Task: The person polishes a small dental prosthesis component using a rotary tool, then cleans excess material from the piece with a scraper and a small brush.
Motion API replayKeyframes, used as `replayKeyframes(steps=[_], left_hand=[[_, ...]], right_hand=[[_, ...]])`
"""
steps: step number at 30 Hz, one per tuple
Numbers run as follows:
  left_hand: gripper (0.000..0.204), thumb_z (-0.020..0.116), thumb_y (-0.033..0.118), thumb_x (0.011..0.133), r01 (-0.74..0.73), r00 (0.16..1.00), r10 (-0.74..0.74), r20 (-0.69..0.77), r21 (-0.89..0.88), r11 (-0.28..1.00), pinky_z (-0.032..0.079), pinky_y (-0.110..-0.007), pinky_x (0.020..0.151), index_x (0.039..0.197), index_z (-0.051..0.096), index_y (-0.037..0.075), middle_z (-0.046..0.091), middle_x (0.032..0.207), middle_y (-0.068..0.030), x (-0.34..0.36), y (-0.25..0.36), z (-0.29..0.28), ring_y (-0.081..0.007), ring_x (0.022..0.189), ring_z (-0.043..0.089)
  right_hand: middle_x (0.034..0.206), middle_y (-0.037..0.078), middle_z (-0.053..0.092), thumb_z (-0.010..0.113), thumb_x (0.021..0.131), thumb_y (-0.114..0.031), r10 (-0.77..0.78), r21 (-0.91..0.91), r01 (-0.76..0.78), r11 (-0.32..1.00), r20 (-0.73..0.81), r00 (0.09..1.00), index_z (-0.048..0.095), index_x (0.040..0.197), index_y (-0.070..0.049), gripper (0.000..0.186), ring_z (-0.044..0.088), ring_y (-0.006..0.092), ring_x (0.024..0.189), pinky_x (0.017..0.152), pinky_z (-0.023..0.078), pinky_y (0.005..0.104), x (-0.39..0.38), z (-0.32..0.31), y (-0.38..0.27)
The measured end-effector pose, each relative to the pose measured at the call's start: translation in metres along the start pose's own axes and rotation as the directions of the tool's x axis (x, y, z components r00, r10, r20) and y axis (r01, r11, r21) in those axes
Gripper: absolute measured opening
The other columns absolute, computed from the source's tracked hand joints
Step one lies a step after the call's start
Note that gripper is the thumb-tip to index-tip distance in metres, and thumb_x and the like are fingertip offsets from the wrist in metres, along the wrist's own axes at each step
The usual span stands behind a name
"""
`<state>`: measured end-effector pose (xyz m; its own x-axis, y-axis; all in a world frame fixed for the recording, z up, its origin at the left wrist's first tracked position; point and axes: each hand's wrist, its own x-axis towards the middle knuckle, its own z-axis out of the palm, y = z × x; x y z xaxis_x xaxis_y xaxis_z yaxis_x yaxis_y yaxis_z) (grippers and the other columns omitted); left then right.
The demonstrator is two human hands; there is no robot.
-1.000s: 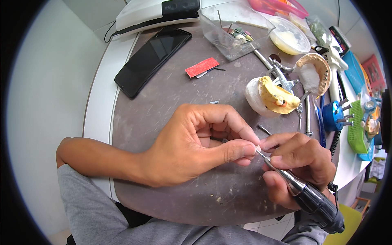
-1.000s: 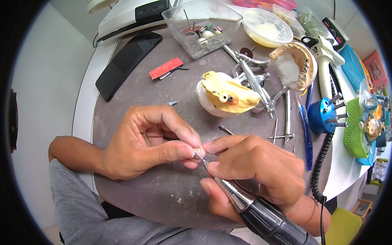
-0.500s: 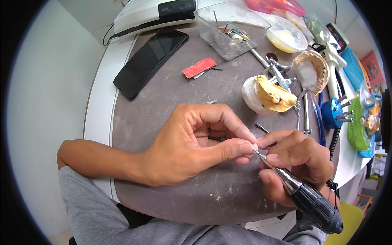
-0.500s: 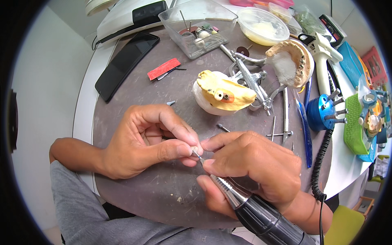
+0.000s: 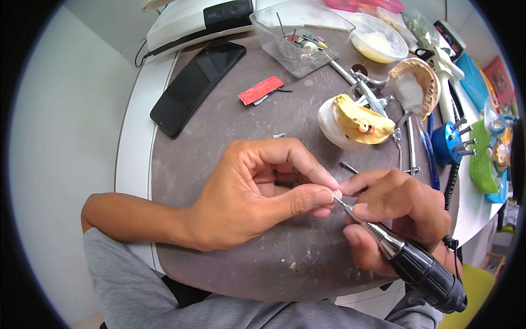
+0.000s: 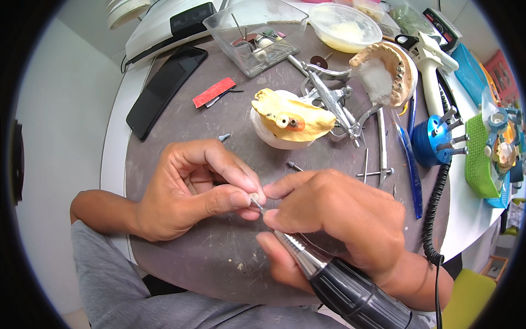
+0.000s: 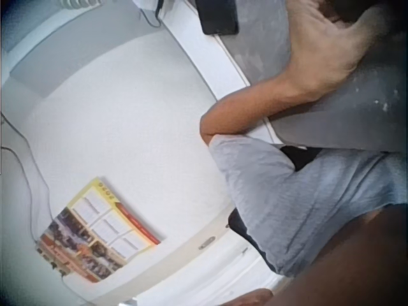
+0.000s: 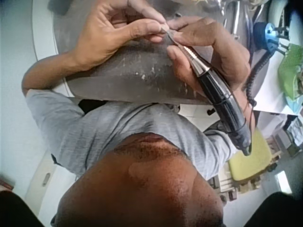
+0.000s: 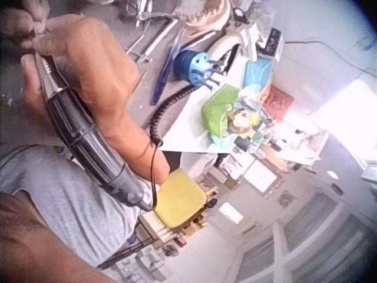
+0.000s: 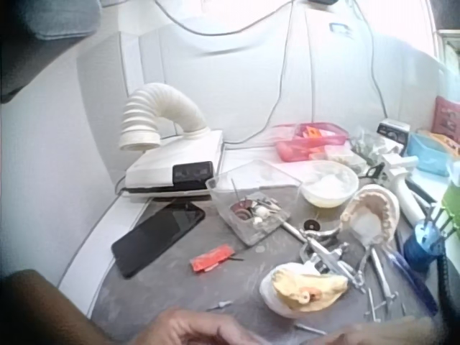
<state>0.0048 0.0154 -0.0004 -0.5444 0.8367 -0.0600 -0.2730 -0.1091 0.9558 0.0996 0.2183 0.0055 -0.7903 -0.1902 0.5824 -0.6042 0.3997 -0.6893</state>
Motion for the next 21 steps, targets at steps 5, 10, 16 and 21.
replayKeyframes(steps=[5, 10, 16, 21], left_hand=[[0.012, 0.062, -0.009, 0.089, -0.022, 1.000, 0.022, -0.018, 0.013, 1.000, 0.061, -0.032, 0.080, 0.099, 0.059, -0.004, 0.066, 0.101, -0.0208, 0.0002, -0.0001, 0.0013, -0.0215, 0.096, 0.068], [0.012, 0.061, -0.009, 0.089, -0.006, 1.000, 0.006, -0.027, 0.005, 1.000, 0.061, -0.032, 0.080, 0.099, 0.059, -0.003, 0.066, 0.101, -0.0208, -0.0007, 0.0006, 0.0017, -0.0218, 0.096, 0.068], [0.012, 0.061, -0.008, 0.090, -0.007, 1.000, 0.007, -0.018, 0.014, 1.000, 0.061, -0.032, 0.082, 0.100, 0.058, -0.003, 0.066, 0.102, -0.0204, -0.0003, 0.0005, 0.0013, -0.0220, 0.098, 0.068], [0.011, 0.061, -0.007, 0.091, 0.004, 1.000, -0.004, -0.011, -0.006, 1.000, 0.061, -0.032, 0.083, 0.101, 0.059, -0.003, 0.065, 0.103, -0.0194, -0.0001, 0.0010, 0.0011, -0.0222, 0.099, 0.067]], right_hand=[[0.072, 0.009, 0.063, 0.078, 0.073, -0.003, 0.008, -0.007, -0.008, 1.000, -0.020, 1.000, 0.062, 0.086, 0.000, 0.021, 0.068, 0.0244, 0.071, 0.075, 0.059, 0.0394, -0.0019, 0.0001, 0.0006], [0.072, 0.009, 0.063, 0.078, 0.072, -0.003, -0.001, -0.003, 0.001, 1.000, -0.016, 1.000, 0.062, 0.085, 0.001, 0.021, 0.068, 0.0231, 0.068, 0.074, 0.060, 0.0400, -0.0016, -0.0007, 0.0005], [0.072, 0.010, 0.063, 0.078, 0.072, -0.003, -0.017, -0.015, 0.017, 1.000, -0.006, 1.000, 0.062, 0.085, 0.002, 0.021, 0.067, 0.0222, 0.066, 0.073, 0.060, 0.0410, -0.0006, -0.0013, 0.0010], [0.072, 0.010, 0.063, 0.077, 0.072, -0.003, -0.032, -0.021, 0.032, 0.999, -0.012, 0.999, 0.062, 0.086, 0.002, 0.021, 0.067, 0.0222, 0.066, 0.073, 0.060, 0.0408, -0.0019, -0.0021, 0.0009]])
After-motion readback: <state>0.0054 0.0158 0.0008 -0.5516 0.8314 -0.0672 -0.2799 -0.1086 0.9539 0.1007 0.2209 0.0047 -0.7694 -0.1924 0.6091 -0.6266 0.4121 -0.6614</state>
